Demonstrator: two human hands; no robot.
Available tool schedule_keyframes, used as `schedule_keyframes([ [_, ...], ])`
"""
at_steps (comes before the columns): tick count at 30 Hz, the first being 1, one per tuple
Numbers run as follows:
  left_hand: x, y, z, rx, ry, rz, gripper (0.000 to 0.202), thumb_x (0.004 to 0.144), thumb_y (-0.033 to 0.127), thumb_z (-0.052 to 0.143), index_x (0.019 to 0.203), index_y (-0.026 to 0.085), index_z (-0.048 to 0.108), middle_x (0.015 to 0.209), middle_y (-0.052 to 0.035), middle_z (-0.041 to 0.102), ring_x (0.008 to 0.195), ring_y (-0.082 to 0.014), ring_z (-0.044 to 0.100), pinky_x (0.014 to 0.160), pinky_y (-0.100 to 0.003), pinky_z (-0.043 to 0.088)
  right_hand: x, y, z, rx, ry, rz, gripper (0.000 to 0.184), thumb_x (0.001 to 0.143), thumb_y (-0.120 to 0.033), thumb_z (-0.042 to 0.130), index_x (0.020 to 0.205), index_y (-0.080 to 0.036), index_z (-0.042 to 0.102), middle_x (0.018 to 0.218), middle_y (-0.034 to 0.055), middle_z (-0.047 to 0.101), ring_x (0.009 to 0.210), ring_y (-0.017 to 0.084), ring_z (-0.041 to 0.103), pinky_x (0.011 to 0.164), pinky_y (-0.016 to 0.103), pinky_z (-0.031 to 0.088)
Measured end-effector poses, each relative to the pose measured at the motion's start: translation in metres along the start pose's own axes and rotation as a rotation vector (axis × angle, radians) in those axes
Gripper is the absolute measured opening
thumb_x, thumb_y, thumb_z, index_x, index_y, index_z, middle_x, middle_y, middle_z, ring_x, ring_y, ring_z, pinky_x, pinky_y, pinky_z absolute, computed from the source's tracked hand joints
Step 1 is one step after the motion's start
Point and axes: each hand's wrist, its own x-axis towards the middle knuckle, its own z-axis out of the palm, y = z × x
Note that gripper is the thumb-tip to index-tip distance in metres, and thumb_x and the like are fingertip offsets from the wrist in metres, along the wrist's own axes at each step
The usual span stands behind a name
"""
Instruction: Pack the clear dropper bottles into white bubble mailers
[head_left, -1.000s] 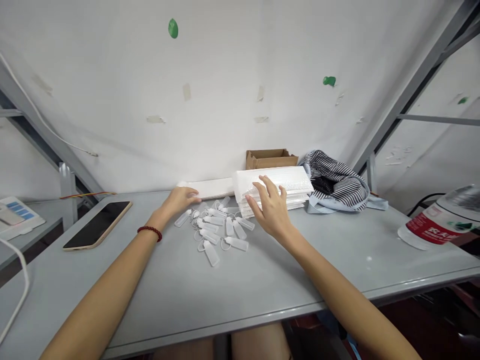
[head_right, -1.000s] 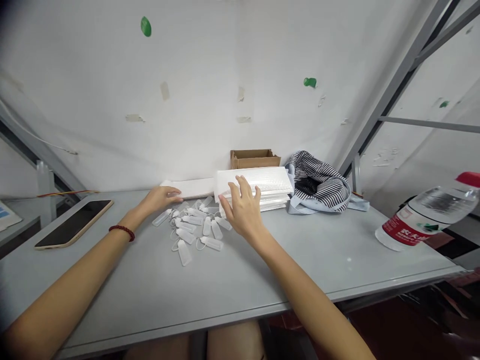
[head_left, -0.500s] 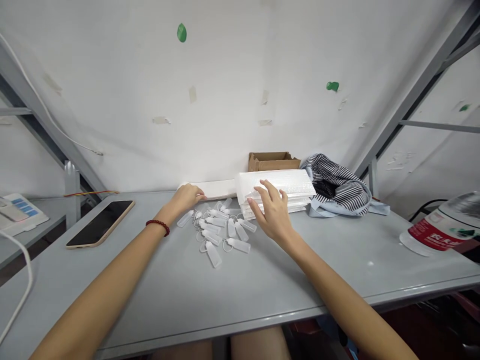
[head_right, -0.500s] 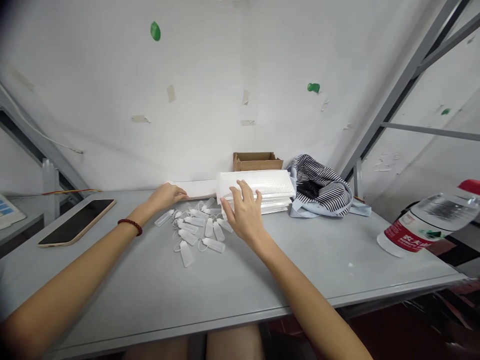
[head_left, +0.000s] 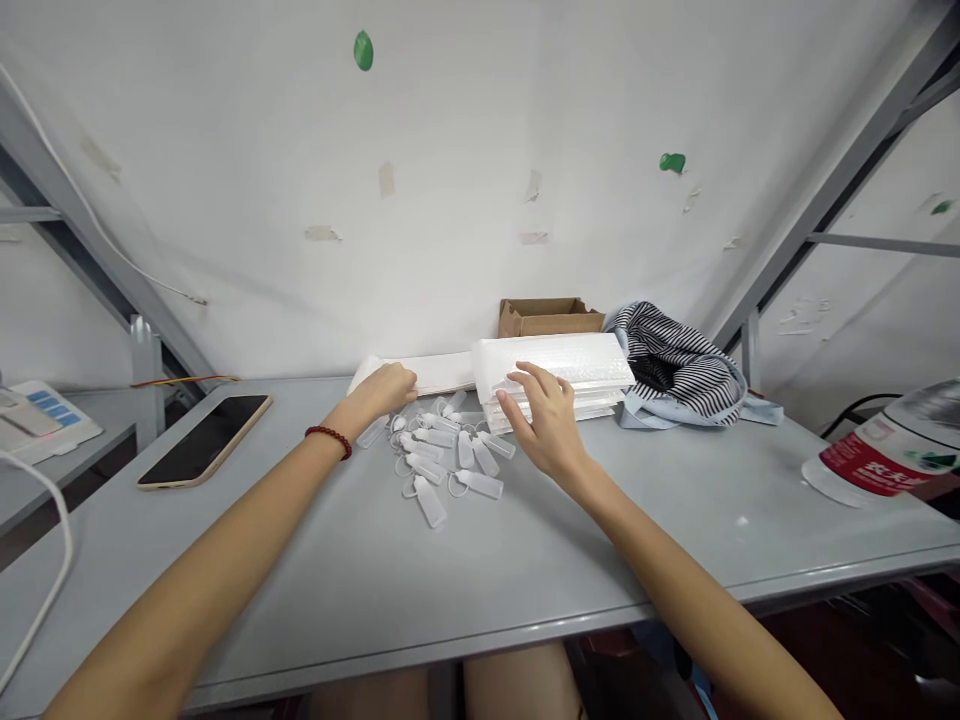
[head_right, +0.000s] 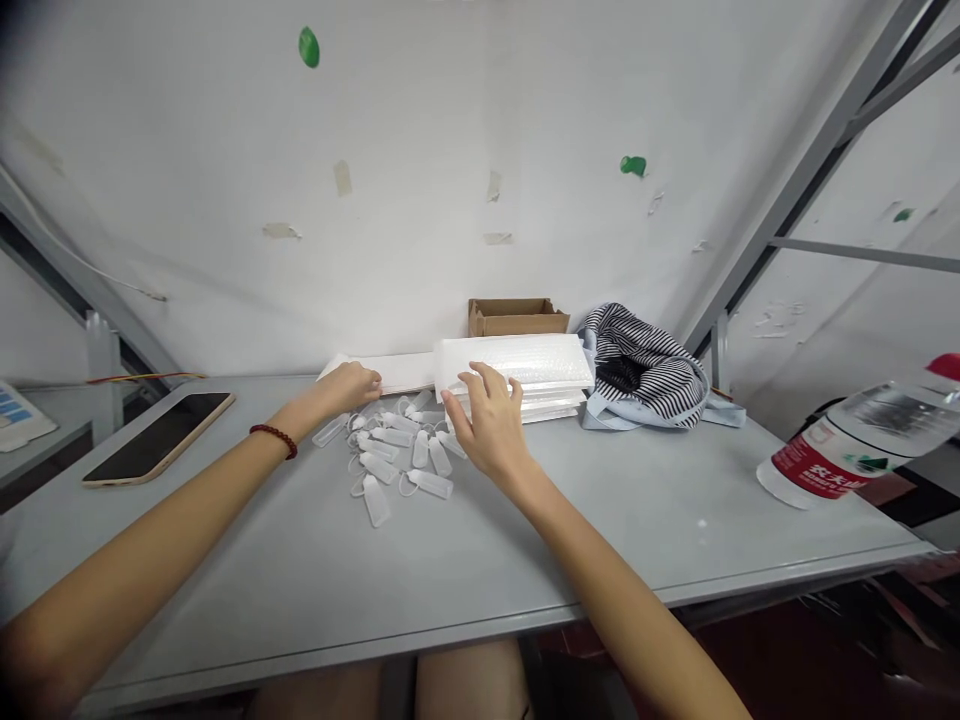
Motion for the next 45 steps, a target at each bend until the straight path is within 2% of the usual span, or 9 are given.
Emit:
schedule_keyframes([
  [8, 0.006, 0.007, -0.014, -0.009, -0.040, 0.039, 0.030, 0.082, 0.029, 0.047, 0.079, 0.014, 0.073, 0.076, -0.0146, 0.071, 0.070, -0.0237, 0.066, 0.059, -0.028, 0.042, 0.000, -0.002, -0.002, 0.015, 0.013, 0.007, 0.031, 0.096, -0.039, 0.038, 0.110, -0.019, 0.057, 0.126, 0.0150, 0.058, 0.121, 0.025, 0.051, 0.102, 0.049, 0.029],
  [16, 0.029, 0.022, -0.015, 0.050, -0.090, 0.094, 0.016, 0.066, 0.008, 0.063, 0.080, 0.010, 0.072, 0.083, -0.0178, 0.071, 0.075, -0.0258, 0.068, 0.063, -0.028, 0.046, -0.001, -0.002, -0.001, 0.027, 0.018, -0.007, 0.029, 0.096, -0.037, 0.039, 0.109, -0.018, 0.058, 0.124, 0.0145, 0.059, 0.120, 0.024, 0.051, 0.102, 0.047, 0.029],
  [21, 0.032, 0.025, -0.012, 0.090, -0.020, 0.095, 0.025, 0.077, 0.001, 0.050, 0.088, 0.007, 0.072, 0.087, -0.0204, 0.070, 0.086, -0.0259, 0.067, 0.074, -0.031, 0.046, 0.000, 0.002, 0.001, 0.051, 0.062, -0.019, 0.028, 0.095, -0.037, 0.042, 0.106, -0.017, 0.058, 0.121, 0.0148, 0.061, 0.117, 0.025, 0.053, 0.100, 0.047, 0.031],
  [26, 0.016, 0.007, -0.007, 0.128, 0.078, 0.033, 0.029, 0.081, 0.000, 0.044, 0.091, 0.007, 0.069, 0.094, -0.0195, 0.067, 0.088, -0.0259, 0.065, 0.072, -0.032, 0.046, -0.001, -0.001, -0.002, 0.058, 0.076, -0.032, 0.028, 0.095, -0.038, 0.041, 0.106, -0.019, 0.058, 0.120, 0.0140, 0.061, 0.117, 0.025, 0.054, 0.100, 0.047, 0.033],
  [30, -0.008, -0.009, -0.005, 0.132, 0.207, -0.072, 0.032, 0.082, 0.001, 0.040, 0.098, 0.011, 0.067, 0.100, -0.0167, 0.064, 0.100, -0.0274, 0.058, 0.073, -0.033, 0.046, 0.001, 0.001, -0.002, -0.014, 0.051, -0.021, 0.031, 0.095, -0.039, 0.040, 0.111, -0.019, 0.057, 0.124, 0.0157, 0.058, 0.121, 0.027, 0.051, 0.101, 0.051, 0.032],
  [34, -0.037, -0.020, 0.000, 0.103, 0.319, -0.200, 0.033, 0.086, 0.011, 0.039, 0.108, 0.013, 0.064, 0.103, -0.0164, 0.060, 0.102, -0.0298, 0.054, 0.069, -0.036, 0.047, 0.002, 0.014, 0.003, -0.174, -0.115, 0.082, 0.037, 0.093, -0.041, 0.040, 0.116, -0.018, 0.058, 0.130, 0.0201, 0.053, 0.123, 0.035, 0.047, 0.094, 0.062, 0.034],
  [36, -0.050, -0.022, 0.002, 0.049, 0.436, -0.251, 0.033, 0.085, 0.014, 0.041, 0.110, 0.017, 0.064, 0.100, -0.0130, 0.061, 0.099, -0.0282, 0.054, 0.066, -0.034, 0.046, 0.002, 0.019, 0.007, -0.198, -0.185, 0.109, 0.035, 0.092, -0.039, 0.042, 0.115, -0.018, 0.059, 0.129, 0.0206, 0.053, 0.119, 0.036, 0.049, 0.091, 0.063, 0.036],
  [41, -0.074, 0.002, -0.004, -0.010, 0.688, -0.247, 0.036, 0.086, 0.015, 0.043, 0.115, 0.022, 0.062, 0.102, -0.0090, 0.059, 0.098, -0.0245, 0.054, 0.057, -0.030, 0.040, 0.002, 0.018, 0.007, -0.127, -0.110, 0.066, 0.039, 0.091, -0.036, 0.043, 0.124, -0.016, 0.050, 0.131, 0.0219, 0.051, 0.124, 0.033, 0.046, 0.096, 0.056, 0.037],
  [45, -0.084, 0.032, -0.014, -0.017, 0.678, -0.120, 0.039, 0.085, 0.011, 0.043, 0.117, 0.025, 0.061, 0.108, -0.0074, 0.059, 0.094, -0.0231, 0.053, 0.050, -0.029, 0.034, 0.003, 0.008, 0.001, -0.096, -0.015, -0.077, 0.050, 0.091, -0.037, 0.045, 0.136, -0.015, 0.036, 0.140, 0.0216, 0.040, 0.131, 0.031, 0.037, 0.099, 0.050, 0.038],
])
